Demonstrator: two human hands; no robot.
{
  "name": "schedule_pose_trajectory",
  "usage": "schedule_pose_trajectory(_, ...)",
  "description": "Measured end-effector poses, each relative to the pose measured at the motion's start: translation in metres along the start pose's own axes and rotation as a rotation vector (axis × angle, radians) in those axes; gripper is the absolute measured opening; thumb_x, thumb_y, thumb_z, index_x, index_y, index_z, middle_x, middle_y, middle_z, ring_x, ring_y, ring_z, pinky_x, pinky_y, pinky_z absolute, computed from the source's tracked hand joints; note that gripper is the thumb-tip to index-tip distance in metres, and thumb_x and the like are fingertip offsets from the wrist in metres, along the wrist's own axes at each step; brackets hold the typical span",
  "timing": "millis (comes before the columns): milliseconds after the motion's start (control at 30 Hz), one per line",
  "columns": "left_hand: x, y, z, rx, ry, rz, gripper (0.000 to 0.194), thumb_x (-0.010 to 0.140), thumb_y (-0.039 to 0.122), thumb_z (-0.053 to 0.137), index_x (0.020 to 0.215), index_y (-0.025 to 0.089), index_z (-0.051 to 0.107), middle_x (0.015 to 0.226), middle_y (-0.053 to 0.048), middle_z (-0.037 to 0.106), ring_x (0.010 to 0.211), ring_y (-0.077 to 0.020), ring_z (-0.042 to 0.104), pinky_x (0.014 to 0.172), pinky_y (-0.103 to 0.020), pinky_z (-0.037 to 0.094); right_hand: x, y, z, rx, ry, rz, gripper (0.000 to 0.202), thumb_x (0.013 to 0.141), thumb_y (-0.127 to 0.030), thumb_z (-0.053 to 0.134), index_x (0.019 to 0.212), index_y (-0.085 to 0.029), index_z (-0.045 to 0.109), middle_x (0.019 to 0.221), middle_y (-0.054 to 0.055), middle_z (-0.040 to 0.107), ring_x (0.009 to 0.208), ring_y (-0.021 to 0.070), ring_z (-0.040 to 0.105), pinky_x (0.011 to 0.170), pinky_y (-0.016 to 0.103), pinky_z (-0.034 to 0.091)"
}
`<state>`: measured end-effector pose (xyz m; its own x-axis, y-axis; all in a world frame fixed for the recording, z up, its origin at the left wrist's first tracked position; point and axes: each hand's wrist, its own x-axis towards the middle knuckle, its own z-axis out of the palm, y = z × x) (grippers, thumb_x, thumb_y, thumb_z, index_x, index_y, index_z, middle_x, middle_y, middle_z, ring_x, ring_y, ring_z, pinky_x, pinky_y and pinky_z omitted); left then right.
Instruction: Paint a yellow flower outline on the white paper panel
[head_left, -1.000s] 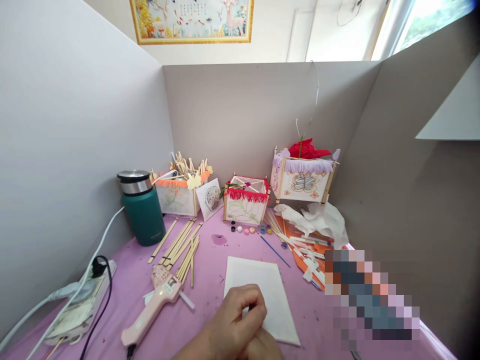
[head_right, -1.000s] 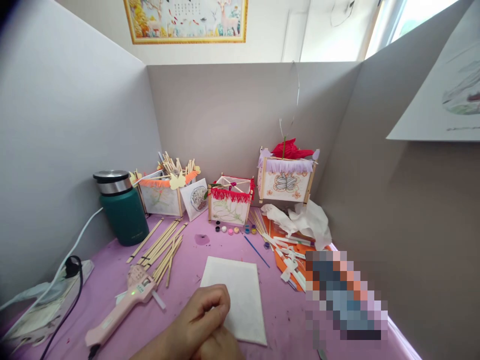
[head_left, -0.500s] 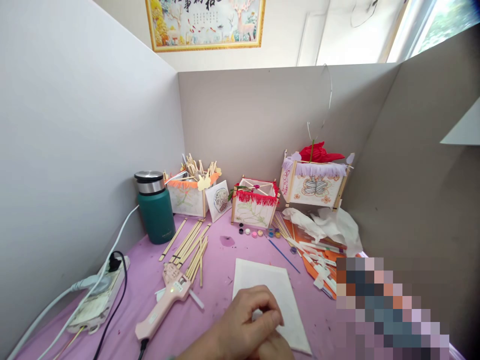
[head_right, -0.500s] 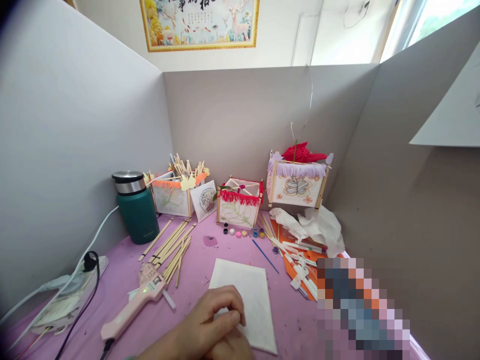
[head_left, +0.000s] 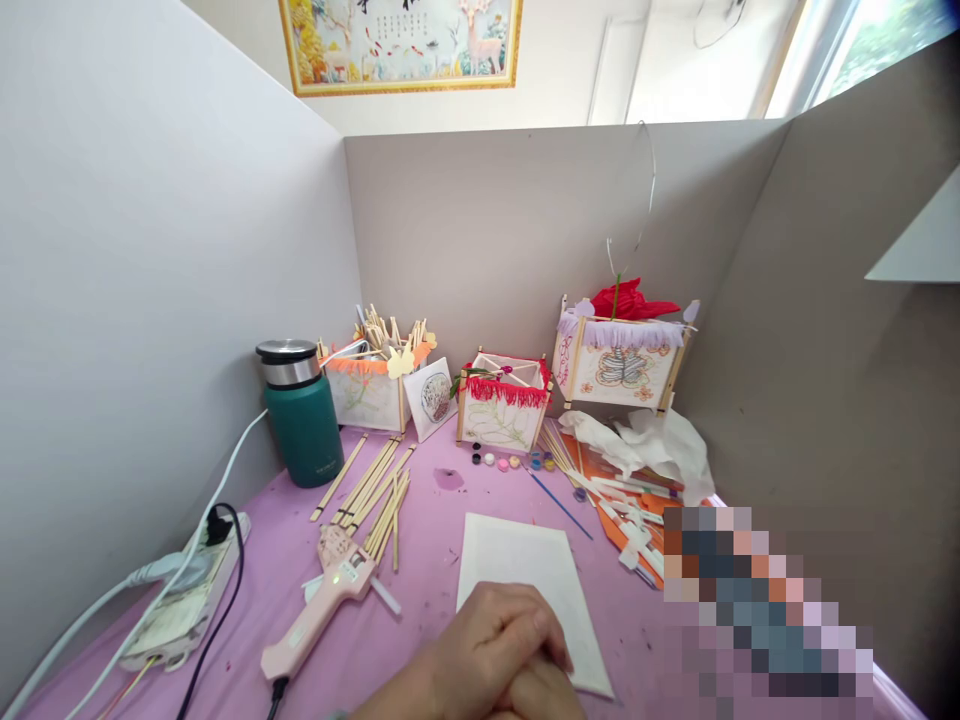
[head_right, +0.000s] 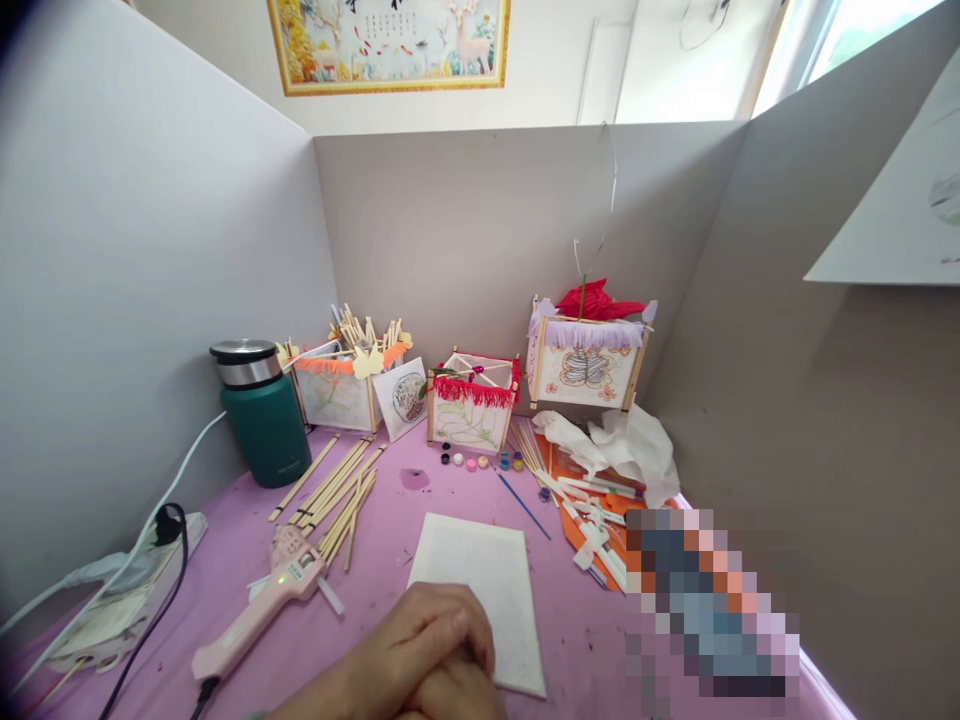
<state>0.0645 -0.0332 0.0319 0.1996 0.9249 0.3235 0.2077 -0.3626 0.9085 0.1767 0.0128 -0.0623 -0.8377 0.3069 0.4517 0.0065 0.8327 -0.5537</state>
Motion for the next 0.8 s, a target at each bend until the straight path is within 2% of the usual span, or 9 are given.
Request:
schedule_pose_trajectory(33, 0.0, 0.0, 0.001, -0.019, -0.018, -0.003, 0.042, 0.091, 0.033, 0.032, 0.07, 0.012, 0.062, 0.073, -0.008, 0.063, 0.074, -0.0158, 0.059, 0.073, -0.026, 0.043, -0.002, 0.001, 0.003, 0.003, -0.022, 0.028, 0.038, 0.076, -0.039, 0.052, 0.11, -0.026, 0.062, 0.114, 0.01, 0.064, 0.093, 0.0261, 0.062, 0.071, 0.031, 0.053)
schedule_pose_trajectory(100, 0.0, 0.0, 0.002, 0.0, 0.041, -0.041, 0.044, 0.09, 0.033, 0.034, 0.062, 0.012, 0.06, 0.065, -0.007, 0.061, 0.067, -0.015, 0.058, 0.067, -0.025, 0.044, -0.005, 0.003, 0.009, 0.011, -0.033, 0.094, 0.039, 0.073, -0.039, 0.055, 0.109, -0.025, 0.063, 0.112, 0.011, 0.064, 0.091, 0.0266, 0.062, 0.069, 0.031, 0.053)
schedule_pose_trajectory(200, -0.001, 0.0, 0.003, 0.078, 0.142, -0.11, 0.041, 0.088, 0.031, 0.038, 0.053, 0.014, 0.052, 0.059, -0.004, 0.055, 0.06, -0.0125, 0.053, 0.06, -0.024, 0.04, -0.005, -0.001, 0.012, 0.058, 0.051, 0.137, 0.033, 0.074, -0.039, 0.055, 0.102, -0.024, 0.065, 0.098, 0.01, 0.068, 0.086, 0.0251, 0.063, 0.066, 0.03, 0.051)
schedule_pose_trajectory(367, 0.0, 0.002, 0.0, 0.201, 0.261, -0.107, 0.031, 0.086, 0.027, 0.042, 0.057, 0.015, 0.048, 0.061, -0.001, 0.049, 0.063, -0.0114, 0.048, 0.061, -0.023, 0.036, 0.004, -0.017, -0.002, 0.115, 0.229, -0.005, 0.024, 0.081, -0.042, 0.051, 0.086, -0.024, 0.067, 0.077, 0.006, 0.066, 0.071, 0.0195, 0.06, 0.058, 0.028, 0.048)
schedule_pose_trajectory(400, 0.0, 0.002, -0.001, 0.187, 0.234, -0.09, 0.029, 0.086, 0.026, 0.042, 0.06, 0.015, 0.05, 0.065, -0.002, 0.051, 0.066, -0.0118, 0.049, 0.063, -0.023, 0.037, 0.005, -0.019, -0.005, 0.109, 0.258, -0.045, 0.025, 0.082, -0.043, 0.049, 0.084, -0.024, 0.067, 0.076, 0.006, 0.065, 0.07, 0.0192, 0.06, 0.058, 0.029, 0.047)
schedule_pose_trajectory(500, -0.001, 0.004, -0.003, 0.083, 0.04, -0.046, 0.03, 0.088, 0.025, 0.036, 0.068, 0.015, 0.056, 0.074, -0.003, 0.057, 0.073, -0.0126, 0.053, 0.07, -0.023, 0.039, 0.008, -0.024, -0.008, 0.055, 0.298, -0.131, 0.03, 0.087, -0.041, 0.041, 0.087, -0.023, 0.066, 0.074, 0.006, 0.065, 0.07, 0.019, 0.059, 0.057, 0.029, 0.047)
schedule_pose_trajectory(600, -0.001, 0.005, -0.001, 0.102, 0.007, -0.103, 0.028, 0.086, 0.023, 0.037, 0.062, 0.016, 0.047, 0.066, 0.0, 0.051, 0.065, -0.0106, 0.048, 0.062, -0.022, 0.036, 0.008, -0.028, -0.009, -0.013, 0.31, -0.16, 0.032, 0.089, -0.039, 0.038, 0.08, -0.022, 0.063, 0.066, 0.004, 0.061, 0.061, 0.0169, 0.056, 0.049, 0.027, 0.041)
schedule_pose_trajectory(700, -0.001, 0.004, 0.002, 0.261, 0.174, -0.183, 0.028, 0.086, 0.023, 0.038, 0.059, 0.017, 0.036, 0.059, 0.003, 0.042, 0.059, -0.0094, 0.041, 0.055, -0.022, 0.03, 0.012, -0.033, -0.015, -0.11, 0.375, -0.24, 0.02, 0.086, -0.029, 0.045, 0.074, -0.021, 0.059, 0.066, 0.003, 0.06, 0.06, 0.0152, 0.053, 0.049, 0.026, 0.037)
schedule_pose_trajectory(800, -0.001, 0.003, 0.001, 0.532, 0.381, -0.258, 0.031, 0.088, 0.027, 0.038, 0.059, 0.017, 0.037, 0.055, 0.003, 0.043, 0.054, -0.0097, 0.038, 0.053, -0.025, 0.026, 0.017, -0.038, -0.026, -0.274, 0.432, -0.386, 0.01, 0.079, -0.015, 0.051, 0.079, -0.019, 0.06, 0.071, 0.004, 0.061, 0.068, 0.0172, 0.053, 0.06, 0.031, 0.039)
